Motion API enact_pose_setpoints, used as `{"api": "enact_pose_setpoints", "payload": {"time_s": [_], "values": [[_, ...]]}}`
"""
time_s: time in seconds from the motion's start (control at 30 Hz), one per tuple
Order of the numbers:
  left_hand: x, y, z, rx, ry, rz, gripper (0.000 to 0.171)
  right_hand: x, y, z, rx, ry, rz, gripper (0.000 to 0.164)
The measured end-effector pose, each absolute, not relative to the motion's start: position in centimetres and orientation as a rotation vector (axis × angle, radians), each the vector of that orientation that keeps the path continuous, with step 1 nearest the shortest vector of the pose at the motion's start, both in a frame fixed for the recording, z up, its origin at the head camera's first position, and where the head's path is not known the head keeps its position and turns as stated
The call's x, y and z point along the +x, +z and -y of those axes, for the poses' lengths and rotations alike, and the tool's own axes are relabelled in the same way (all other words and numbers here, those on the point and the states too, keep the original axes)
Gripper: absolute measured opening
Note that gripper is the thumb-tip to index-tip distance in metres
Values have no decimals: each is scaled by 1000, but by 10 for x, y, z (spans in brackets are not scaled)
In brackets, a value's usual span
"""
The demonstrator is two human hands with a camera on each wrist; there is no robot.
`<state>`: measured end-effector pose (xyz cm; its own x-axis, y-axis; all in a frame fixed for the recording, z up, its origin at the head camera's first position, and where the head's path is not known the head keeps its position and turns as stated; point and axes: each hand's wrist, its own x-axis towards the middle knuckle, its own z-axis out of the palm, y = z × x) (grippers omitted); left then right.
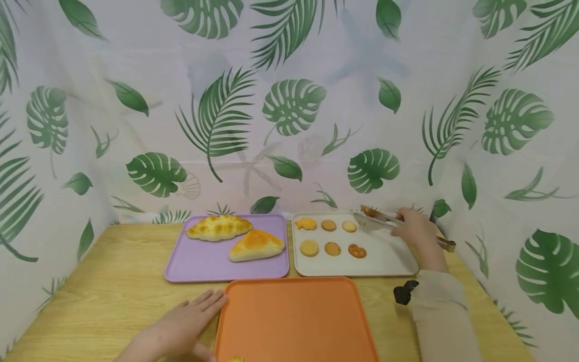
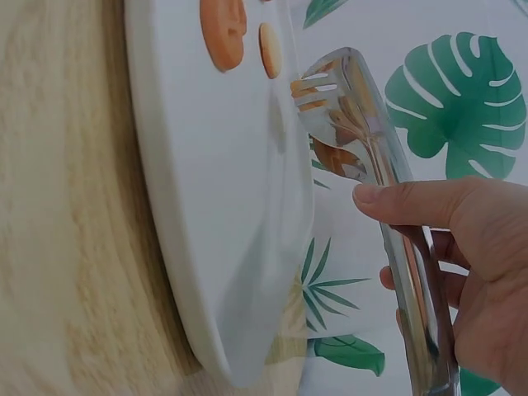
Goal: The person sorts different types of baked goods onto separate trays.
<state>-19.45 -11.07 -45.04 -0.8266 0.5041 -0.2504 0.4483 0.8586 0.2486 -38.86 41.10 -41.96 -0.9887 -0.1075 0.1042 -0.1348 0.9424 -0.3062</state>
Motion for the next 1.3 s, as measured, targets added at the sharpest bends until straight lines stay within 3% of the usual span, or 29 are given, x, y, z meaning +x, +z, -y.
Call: {"api": "enact_pose_setpoints", "payload": {"time_s": [0.73, 1.3], "values": [[-196, -453, 112, 717, 237, -2730, 106, -389, -429, -418, 71, 408, 3117, 43], [-195, -452, 112, 718, 220, -2740, 106, -371, -421, -417, 46, 473, 3040, 68]]}}
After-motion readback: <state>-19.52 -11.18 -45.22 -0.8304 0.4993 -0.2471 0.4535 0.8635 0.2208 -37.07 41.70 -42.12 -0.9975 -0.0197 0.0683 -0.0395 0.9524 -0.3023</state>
